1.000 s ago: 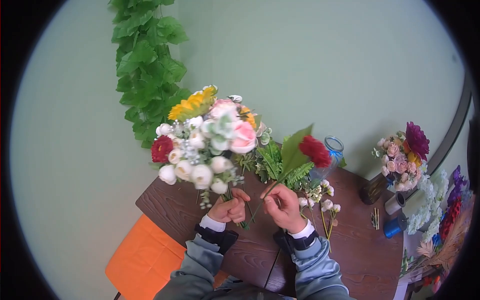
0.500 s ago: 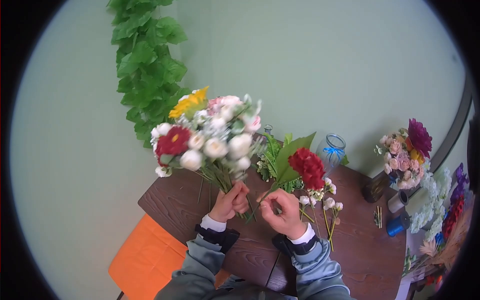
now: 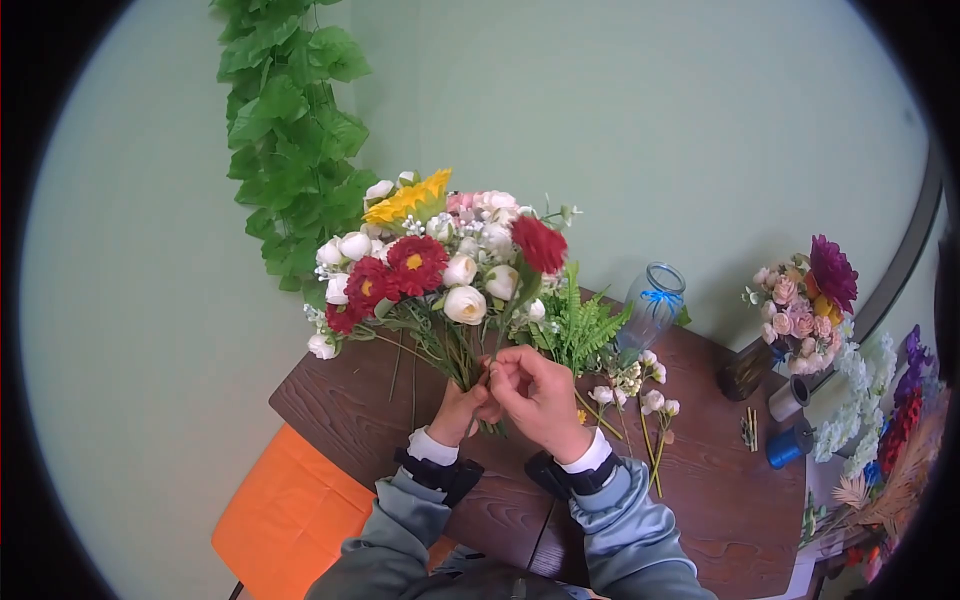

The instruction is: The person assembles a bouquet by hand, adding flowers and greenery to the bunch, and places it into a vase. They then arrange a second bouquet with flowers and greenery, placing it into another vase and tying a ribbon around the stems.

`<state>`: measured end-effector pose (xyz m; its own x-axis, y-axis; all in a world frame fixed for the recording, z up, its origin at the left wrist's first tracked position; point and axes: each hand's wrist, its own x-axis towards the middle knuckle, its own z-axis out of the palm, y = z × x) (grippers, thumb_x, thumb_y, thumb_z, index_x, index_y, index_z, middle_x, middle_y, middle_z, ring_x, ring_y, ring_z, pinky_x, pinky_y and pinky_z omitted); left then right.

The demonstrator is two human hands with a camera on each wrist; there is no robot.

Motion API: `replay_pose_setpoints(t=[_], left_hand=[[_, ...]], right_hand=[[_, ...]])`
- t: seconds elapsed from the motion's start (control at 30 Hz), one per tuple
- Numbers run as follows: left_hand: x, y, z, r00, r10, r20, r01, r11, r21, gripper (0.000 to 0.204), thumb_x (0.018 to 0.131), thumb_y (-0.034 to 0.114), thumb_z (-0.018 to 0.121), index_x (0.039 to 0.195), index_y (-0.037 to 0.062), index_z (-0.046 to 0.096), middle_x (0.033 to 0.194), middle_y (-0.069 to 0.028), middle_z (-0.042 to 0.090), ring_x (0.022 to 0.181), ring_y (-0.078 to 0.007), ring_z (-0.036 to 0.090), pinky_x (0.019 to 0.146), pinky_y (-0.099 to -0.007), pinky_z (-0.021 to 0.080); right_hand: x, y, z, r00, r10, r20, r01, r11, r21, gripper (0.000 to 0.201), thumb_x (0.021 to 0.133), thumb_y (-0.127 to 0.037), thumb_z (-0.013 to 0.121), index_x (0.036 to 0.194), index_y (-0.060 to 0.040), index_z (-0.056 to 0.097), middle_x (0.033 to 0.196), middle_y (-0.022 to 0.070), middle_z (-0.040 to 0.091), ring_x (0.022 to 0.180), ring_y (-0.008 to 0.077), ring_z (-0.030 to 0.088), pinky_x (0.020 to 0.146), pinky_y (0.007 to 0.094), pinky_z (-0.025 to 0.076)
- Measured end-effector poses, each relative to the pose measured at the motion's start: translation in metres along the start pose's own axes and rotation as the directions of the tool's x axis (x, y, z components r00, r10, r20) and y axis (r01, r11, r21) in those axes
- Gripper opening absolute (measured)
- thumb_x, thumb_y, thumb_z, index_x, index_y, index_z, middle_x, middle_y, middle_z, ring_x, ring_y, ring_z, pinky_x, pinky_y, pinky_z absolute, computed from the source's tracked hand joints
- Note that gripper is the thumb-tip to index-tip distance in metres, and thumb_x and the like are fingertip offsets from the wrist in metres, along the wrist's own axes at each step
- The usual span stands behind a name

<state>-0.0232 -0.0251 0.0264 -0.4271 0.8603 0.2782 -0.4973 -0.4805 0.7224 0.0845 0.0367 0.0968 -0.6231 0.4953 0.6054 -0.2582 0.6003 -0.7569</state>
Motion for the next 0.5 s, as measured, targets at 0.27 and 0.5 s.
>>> replay_pose_setpoints(t=[0.27, 0.5], left_hand=[[0.003, 0.003, -0.003, 0.986, -0.123, 0.112, 0.128, 0.991, -0.039, 0.038, 0.074, -0.006, 0.067, 0.078, 0.0119, 0.034, 0.063, 0.0019, 0.041, 0.046, -0.0058, 0.038, 0.04, -0.0227, 0.029], [0.002, 0.006, 0.007, 0.986, -0.127, 0.105, 0.127, 0.992, 0.005, 0.036, 0.074, -0.004, 0.067, 0.077, 0.0116, 0.035, 0.062, 0.0016, 0.041, 0.045, -0.0072, 0.04, 0.04, -0.0228, 0.031]], right_hand=[[0.01, -0.008, -0.019, 0.995, -0.093, 0.023, 0.096, 0.976, -0.195, 0.01, 0.08, -0.006, 0.064, 0.086, 0.0017, 0.061, 0.068, 0.0059, 0.062, 0.053, 0.0093, 0.058, 0.048, 0.0217, 0.045], [0.008, -0.006, -0.019, 0.993, -0.121, 0.015, 0.12, 0.953, -0.277, 0.009, 0.077, -0.006, 0.065, 0.083, -0.0006, 0.061, 0.066, 0.0046, 0.061, 0.051, 0.0093, 0.057, 0.047, 0.0219, 0.044]])
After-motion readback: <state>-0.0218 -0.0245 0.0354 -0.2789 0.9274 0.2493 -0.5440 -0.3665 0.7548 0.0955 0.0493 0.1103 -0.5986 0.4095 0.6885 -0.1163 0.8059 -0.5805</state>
